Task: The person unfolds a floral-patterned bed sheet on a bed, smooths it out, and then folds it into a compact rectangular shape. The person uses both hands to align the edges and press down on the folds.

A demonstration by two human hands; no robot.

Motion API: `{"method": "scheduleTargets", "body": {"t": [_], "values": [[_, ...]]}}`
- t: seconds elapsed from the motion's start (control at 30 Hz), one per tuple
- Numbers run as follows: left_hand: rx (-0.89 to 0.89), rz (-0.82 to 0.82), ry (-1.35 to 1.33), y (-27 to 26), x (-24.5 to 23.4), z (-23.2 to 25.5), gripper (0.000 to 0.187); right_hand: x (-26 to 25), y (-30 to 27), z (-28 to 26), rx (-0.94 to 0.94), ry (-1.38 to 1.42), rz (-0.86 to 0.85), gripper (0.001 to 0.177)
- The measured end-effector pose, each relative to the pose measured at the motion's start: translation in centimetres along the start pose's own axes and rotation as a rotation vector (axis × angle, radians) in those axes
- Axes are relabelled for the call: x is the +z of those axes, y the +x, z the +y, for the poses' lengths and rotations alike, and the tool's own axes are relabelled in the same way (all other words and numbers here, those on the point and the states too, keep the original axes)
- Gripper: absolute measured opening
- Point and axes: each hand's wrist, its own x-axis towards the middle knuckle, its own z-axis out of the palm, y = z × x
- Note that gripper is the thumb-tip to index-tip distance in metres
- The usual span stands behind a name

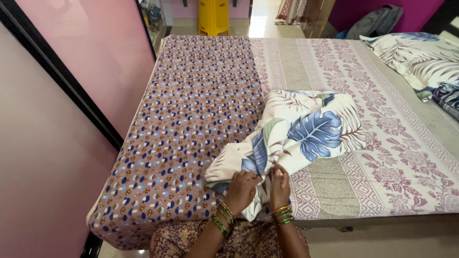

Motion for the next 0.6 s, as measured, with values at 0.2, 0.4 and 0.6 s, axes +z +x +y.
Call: {"method": "scheduleTargets", "body": {"t": [0.2,0.4,0.6], "values": [[0.072,-0.096,0.031,-2.5,2.0,1.4,0.021,0.6,0.4,0.2,-0.417,-0.274,-0.054,0.08],[0.023,0.013,0.059,-3.8,3.0,0.2,0.032,3.0,-0.2,1.3,-0.539,-0.483,0.095,0.086],[0.045,0.069,0.059,-4.4,3.4,0.2,0.043,1.5,-0.3,0.0,-0.414,-0.115,0.14,0.067]]}}
